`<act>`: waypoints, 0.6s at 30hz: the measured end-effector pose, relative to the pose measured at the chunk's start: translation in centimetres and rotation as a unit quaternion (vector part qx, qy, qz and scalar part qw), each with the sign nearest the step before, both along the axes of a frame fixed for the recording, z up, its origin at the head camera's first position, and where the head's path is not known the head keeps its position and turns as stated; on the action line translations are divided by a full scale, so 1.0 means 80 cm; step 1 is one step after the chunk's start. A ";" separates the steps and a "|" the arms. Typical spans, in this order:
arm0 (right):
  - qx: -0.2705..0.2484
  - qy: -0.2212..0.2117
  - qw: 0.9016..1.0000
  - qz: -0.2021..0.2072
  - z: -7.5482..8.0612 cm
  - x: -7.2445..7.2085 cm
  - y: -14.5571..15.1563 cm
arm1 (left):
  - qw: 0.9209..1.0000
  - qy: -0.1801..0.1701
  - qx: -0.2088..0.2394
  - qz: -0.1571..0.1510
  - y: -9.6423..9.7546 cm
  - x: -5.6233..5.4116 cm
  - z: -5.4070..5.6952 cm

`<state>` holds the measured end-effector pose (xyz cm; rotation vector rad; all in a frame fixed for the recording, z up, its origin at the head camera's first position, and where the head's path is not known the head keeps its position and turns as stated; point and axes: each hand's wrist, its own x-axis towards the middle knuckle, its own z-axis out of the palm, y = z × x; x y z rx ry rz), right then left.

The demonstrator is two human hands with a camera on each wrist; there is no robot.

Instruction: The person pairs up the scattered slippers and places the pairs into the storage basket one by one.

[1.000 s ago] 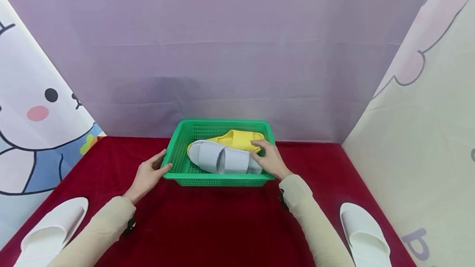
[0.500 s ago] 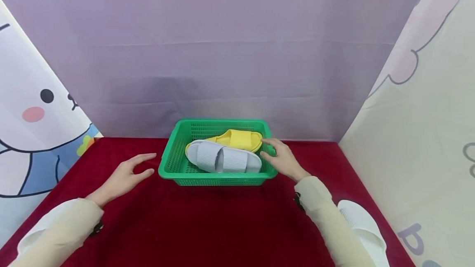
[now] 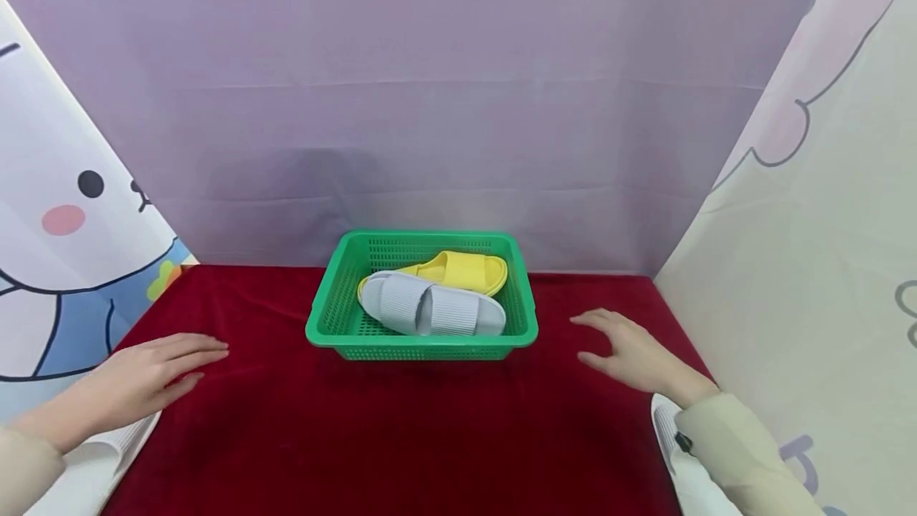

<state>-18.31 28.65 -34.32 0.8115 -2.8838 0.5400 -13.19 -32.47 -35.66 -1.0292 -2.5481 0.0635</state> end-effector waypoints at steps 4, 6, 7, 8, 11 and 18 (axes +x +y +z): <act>0.026 0.026 0.999 -0.007 -0.004 0.017 0.029 | 0.997 0.019 -0.069 -0.014 -0.036 0.012 -0.007; 0.037 0.022 0.999 -0.012 -0.007 0.023 0.043 | 0.995 0.025 -0.099 -0.016 -0.054 0.017 -0.013; 0.043 0.016 0.999 -0.016 -0.010 0.026 0.049 | 0.993 0.033 -0.110 -0.019 -0.064 0.019 -0.018; 0.047 0.006 0.999 -0.018 -0.012 0.028 0.055 | 0.992 0.033 -0.120 -0.021 -0.073 0.021 -0.022; 0.055 -0.036 0.998 -0.024 -0.020 0.033 0.071 | 0.986 0.054 -0.154 -0.027 -0.104 0.024 -0.040; 0.048 -0.121 0.991 -0.016 -0.047 0.036 0.102 | 0.986 -0.017 -0.168 0.014 -0.165 0.034 -0.076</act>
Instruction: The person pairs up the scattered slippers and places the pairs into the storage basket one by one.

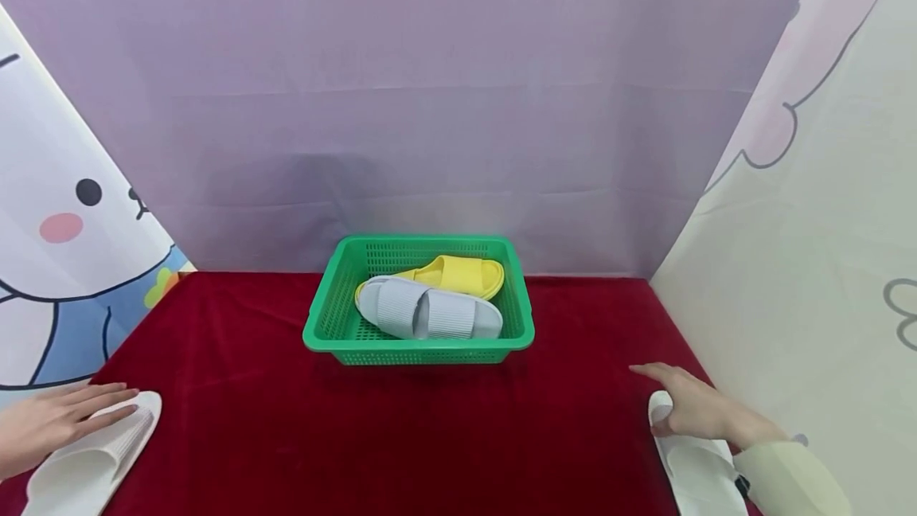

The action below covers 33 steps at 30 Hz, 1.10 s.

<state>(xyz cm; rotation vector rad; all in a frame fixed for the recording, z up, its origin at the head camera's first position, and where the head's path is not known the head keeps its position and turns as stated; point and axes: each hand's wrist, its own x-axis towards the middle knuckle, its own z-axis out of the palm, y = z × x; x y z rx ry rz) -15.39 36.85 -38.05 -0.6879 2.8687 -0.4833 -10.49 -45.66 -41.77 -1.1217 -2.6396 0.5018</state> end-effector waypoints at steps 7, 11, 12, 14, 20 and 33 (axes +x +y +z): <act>-0.031 -0.085 0.996 -0.011 -0.022 -0.001 0.025 | 0.997 -0.011 0.033 -0.062 -0.019 0.002 -0.020; -0.040 -0.128 0.990 -0.044 -0.028 0.000 0.034 | 0.997 -0.010 0.031 -0.067 -0.019 -0.001 -0.024; -0.039 -0.137 0.988 -0.055 -0.029 0.001 0.035 | 0.997 -0.011 0.021 -0.070 -0.019 -0.003 -0.024; -0.037 -0.154 0.984 -0.075 -0.032 0.001 0.037 | 0.997 -0.024 -0.011 -0.079 -0.019 -0.006 -0.024; -0.012 -0.161 0.982 -0.097 -0.041 0.003 0.046 | 0.990 -0.099 -0.045 -0.085 -0.021 -0.008 -0.030; -0.010 -0.185 0.975 -0.120 -0.047 0.005 0.067 | 0.991 -0.094 0.010 -0.093 -0.020 -0.006 -0.034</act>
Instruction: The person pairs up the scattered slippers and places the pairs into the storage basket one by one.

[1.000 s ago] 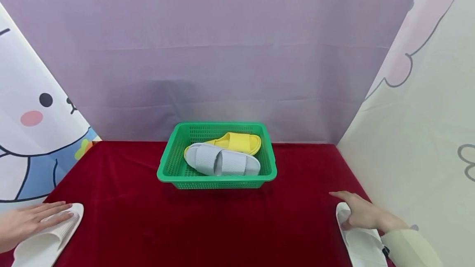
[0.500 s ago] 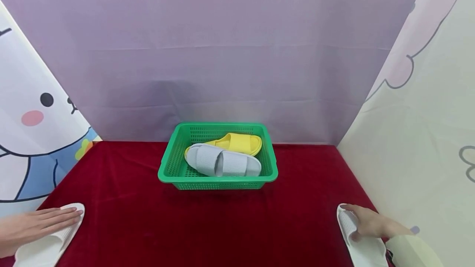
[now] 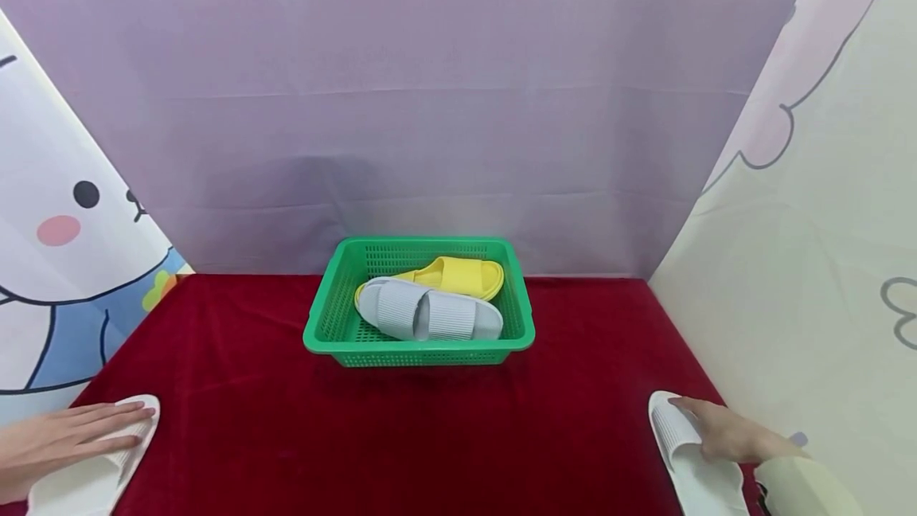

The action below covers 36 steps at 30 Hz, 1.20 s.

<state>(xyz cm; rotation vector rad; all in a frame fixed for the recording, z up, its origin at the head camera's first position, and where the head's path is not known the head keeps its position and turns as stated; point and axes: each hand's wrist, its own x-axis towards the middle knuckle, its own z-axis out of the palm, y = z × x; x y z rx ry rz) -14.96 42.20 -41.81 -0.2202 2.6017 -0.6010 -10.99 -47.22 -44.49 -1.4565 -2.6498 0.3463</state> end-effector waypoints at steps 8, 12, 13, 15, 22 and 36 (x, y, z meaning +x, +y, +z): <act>0.003 0.012 0.999 0.031 0.013 -0.009 -0.005 | 0.999 -0.024 -0.017 0.024 0.006 -0.002 0.009; -0.008 0.017 0.999 0.036 0.016 -0.011 -0.007 | 0.998 -0.033 0.000 0.057 0.020 -0.002 0.009; -0.010 0.016 0.999 0.037 0.016 -0.011 -0.008 | 0.998 -0.030 0.008 0.061 0.024 -0.003 0.009; -0.014 0.013 0.999 0.036 0.015 -0.011 -0.009 | 0.997 -0.023 0.020 0.067 0.031 -0.003 0.009; -0.020 0.000 0.999 0.030 0.009 -0.011 -0.009 | 0.992 -0.061 0.022 0.108 0.039 -0.002 0.009; -0.035 -0.003 0.999 0.018 0.014 -0.014 -0.003 | 0.990 -0.024 0.047 0.133 0.045 0.003 0.008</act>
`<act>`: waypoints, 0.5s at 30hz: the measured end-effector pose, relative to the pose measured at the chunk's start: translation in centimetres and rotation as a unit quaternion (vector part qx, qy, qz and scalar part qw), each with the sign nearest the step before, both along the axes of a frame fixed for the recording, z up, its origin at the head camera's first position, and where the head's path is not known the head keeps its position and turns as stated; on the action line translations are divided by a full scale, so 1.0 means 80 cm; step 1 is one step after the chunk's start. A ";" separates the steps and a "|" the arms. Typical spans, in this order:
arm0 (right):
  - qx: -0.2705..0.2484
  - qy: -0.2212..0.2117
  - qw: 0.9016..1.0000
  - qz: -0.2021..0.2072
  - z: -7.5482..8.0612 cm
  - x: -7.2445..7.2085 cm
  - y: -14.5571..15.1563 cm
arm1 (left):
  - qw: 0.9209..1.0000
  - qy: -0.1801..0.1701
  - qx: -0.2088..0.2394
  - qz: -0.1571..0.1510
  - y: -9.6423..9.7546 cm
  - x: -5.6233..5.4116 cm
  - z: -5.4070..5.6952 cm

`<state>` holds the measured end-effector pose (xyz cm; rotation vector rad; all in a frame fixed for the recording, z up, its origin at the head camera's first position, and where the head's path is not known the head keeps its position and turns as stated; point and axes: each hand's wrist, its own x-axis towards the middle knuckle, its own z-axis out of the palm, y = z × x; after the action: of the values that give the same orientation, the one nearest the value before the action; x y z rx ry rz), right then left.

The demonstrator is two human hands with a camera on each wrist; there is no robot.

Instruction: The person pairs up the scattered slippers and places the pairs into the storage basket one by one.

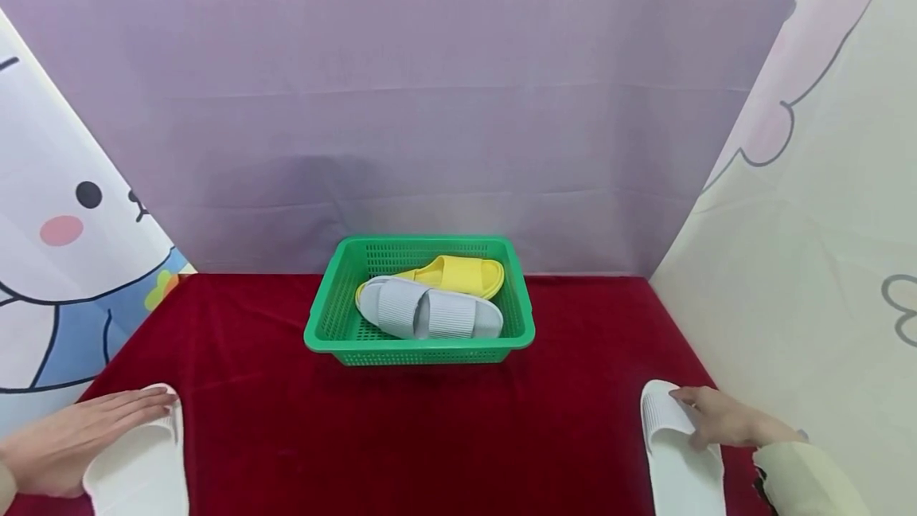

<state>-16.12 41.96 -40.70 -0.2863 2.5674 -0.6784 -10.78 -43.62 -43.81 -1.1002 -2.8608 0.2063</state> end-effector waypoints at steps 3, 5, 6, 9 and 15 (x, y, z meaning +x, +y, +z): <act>0.004 0.025 1.000 0.003 0.005 0.001 0.000 | 0.998 0.048 0.036 -0.010 0.005 -0.007 0.002; 0.006 0.048 0.999 0.004 0.008 0.001 -0.002 | 0.993 0.094 0.065 -0.028 0.009 -0.013 0.005; 0.009 0.062 0.998 0.001 0.010 0.002 -0.004 | 0.989 0.118 0.075 -0.037 0.011 -0.016 0.007; 0.015 0.117 0.993 -0.025 0.015 0.002 -0.012 | 0.982 0.159 0.098 -0.031 0.019 -0.022 0.016; -0.003 0.185 0.978 -0.101 0.025 0.001 -0.033 | 0.974 0.163 0.152 0.042 0.042 -0.027 0.033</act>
<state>-16.07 39.35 -38.66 -0.1672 2.9806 -0.7662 -12.92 -40.27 -41.15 -0.8031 -2.5370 -0.0455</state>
